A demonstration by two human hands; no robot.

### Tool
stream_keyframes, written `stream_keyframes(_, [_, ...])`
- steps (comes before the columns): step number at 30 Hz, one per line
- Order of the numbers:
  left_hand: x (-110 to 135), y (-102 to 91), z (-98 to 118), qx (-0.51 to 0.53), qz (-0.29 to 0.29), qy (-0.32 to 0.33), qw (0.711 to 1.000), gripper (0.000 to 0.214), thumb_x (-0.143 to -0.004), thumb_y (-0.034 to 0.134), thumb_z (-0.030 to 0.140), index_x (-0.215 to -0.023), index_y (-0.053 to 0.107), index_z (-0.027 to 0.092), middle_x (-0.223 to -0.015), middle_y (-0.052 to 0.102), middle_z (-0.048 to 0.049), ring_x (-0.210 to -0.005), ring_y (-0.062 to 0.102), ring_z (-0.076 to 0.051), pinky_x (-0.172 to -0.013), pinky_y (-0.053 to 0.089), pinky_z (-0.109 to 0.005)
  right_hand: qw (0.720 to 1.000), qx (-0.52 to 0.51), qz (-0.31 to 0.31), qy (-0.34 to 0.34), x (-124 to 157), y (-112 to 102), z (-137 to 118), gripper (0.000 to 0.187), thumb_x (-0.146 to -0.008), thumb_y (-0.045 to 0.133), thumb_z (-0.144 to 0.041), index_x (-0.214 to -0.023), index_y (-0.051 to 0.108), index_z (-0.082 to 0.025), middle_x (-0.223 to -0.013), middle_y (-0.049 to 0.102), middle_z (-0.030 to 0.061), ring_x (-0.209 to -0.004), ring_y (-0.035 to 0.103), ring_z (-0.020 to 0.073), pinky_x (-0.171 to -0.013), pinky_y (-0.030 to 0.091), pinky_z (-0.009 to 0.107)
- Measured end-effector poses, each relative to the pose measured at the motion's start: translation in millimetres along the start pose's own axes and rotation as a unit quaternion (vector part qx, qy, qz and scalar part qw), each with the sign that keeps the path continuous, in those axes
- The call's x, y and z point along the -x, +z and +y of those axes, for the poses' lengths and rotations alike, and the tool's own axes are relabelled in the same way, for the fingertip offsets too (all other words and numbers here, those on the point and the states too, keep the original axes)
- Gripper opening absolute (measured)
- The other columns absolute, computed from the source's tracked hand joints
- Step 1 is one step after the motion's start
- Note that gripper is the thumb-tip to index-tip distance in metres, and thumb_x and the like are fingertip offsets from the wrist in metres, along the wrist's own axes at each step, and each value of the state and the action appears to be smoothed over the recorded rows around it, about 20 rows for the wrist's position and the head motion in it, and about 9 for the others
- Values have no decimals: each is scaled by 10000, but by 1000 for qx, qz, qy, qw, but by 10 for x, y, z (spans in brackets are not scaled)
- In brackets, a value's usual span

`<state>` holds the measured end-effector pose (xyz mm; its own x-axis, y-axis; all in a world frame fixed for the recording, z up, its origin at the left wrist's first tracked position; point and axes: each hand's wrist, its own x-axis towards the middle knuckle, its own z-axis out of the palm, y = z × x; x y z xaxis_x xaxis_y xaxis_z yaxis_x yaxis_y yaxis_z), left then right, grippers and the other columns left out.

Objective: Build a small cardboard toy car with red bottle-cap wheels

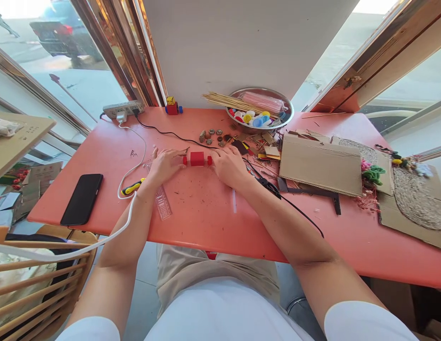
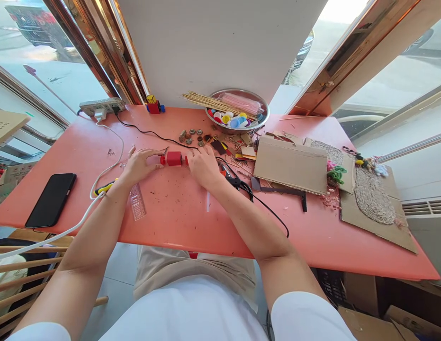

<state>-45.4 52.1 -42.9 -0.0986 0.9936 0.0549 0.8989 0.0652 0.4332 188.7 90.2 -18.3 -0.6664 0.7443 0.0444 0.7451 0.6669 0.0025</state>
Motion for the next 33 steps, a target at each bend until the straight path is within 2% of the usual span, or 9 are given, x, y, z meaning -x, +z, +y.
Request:
stream_keyframes(6, [-29,83,-41,11,26,0,1000,355,-861,758,251,-1175,868,373,-1307,854,-22,-1369,718,-366,-1360,279,-656,1000,-2,11,-9,-41,59,28,432,-1056,396,-84,-1257,777,-117,-1253,815,220,-1170,698,325,-1099,391,452])
stream_keyframes(11, [-45,99,-65,15,24,-16,999,280,-855,768,258,-1103,872,336,-1282,859,-33,-1367,716,-365,-1359,283,-640,1000,-4,14,-13,-56,92,41,429,-1045,410,-76,-1257,779,-132,-1261,819,204,-1155,702,317,-1088,404,445])
stream_keyframes(21, [-28,61,-16,10,9,-24,1000,279,-887,748,259,-1131,867,323,-1335,845,-42,-1407,695,-362,-1360,295,-629,1000,-2,13,-15,-33,57,22,460,-1044,390,-50,-1265,782,-145,-1252,820,190,-1184,707,307,-1124,408,445])
stream_keyframes(27, [-24,55,-6,1,4,-23,1000,324,-895,722,278,-1180,865,336,-1335,845,-35,-1394,701,-362,-1363,290,-628,1000,-4,9,-15,-49,67,20,432,-1057,403,-73,-1275,774,-111,-1291,808,216,-1207,703,314,-1140,402,449])
stream_keyframes(33, [-27,79,-44,8,11,-11,1000,277,-881,726,307,-1115,870,350,-1296,858,-29,-1367,715,-369,-1358,301,-633,1000,-6,8,-6,-76,79,24,452,-1063,391,-63,-1287,778,-129,-1300,804,210,-1223,693,302,-1155,383,440])
